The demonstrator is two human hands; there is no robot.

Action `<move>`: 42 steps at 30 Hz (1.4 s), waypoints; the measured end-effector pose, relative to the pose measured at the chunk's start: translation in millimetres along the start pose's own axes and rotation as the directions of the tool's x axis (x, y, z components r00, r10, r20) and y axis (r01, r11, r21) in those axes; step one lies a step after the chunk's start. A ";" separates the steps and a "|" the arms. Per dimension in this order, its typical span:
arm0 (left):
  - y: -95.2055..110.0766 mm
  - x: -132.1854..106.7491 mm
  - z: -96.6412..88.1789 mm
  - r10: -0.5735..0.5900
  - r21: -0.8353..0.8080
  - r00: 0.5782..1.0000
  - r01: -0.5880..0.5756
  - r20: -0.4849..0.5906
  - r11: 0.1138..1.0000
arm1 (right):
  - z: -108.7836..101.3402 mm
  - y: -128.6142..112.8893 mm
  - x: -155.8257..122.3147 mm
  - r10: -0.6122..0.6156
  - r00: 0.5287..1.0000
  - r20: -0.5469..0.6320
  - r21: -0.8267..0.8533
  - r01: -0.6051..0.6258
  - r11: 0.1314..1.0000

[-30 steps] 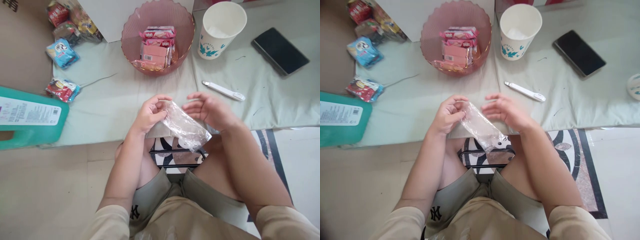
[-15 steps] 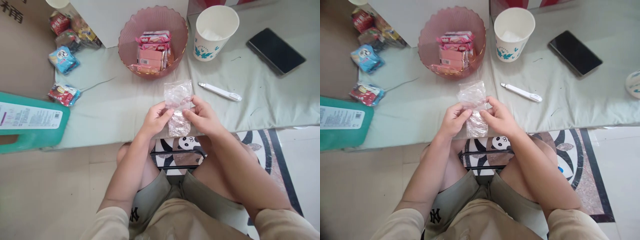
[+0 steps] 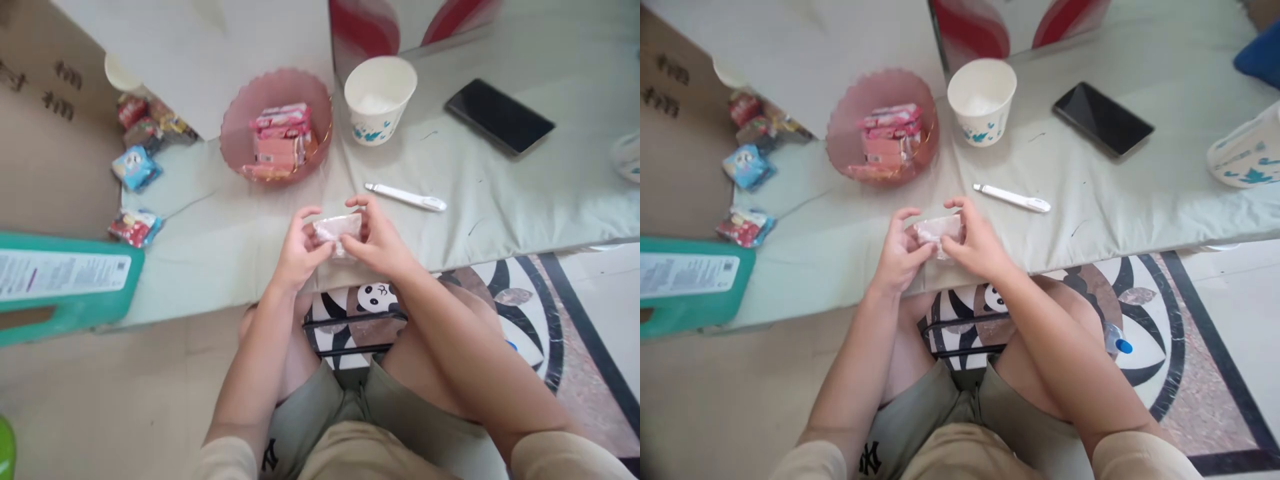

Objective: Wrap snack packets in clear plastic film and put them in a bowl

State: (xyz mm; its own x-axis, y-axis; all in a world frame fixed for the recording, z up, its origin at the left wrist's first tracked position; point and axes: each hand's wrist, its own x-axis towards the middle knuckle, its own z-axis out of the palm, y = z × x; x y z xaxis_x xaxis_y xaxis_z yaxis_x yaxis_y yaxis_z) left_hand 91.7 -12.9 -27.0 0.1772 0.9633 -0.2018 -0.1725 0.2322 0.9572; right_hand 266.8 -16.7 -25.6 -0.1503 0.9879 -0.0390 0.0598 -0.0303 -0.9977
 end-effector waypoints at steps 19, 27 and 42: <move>133.4 224.5 136.8 0.153 0.929 0.976 -0.198 0.156 0.314 | -21.5 -4.8 30.4 0.078 0.962 -0.263 0.266 -0.005 0.964; 133.5 246.1 154.7 -0.300 0.949 0.954 0.107 -0.014 0.297 | -26.7 0.9 33.3 0.122 0.961 -0.250 0.273 -0.051 0.961; 71.2 18.7 -25.8 -0.064 -0.337 0.960 -0.033 -0.272 0.941 | -3.3 7.0 -4.8 -0.077 0.966 -0.247 -0.177 0.034 0.984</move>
State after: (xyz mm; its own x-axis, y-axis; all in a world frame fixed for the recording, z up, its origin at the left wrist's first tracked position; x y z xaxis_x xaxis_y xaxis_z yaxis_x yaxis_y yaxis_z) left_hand 57.8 25.1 32.0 -0.0823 0.9467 -0.3113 -0.4944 0.2324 0.8376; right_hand 271.2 -21.2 -32.3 0.0940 0.9942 0.0530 0.2284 0.0303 -0.9731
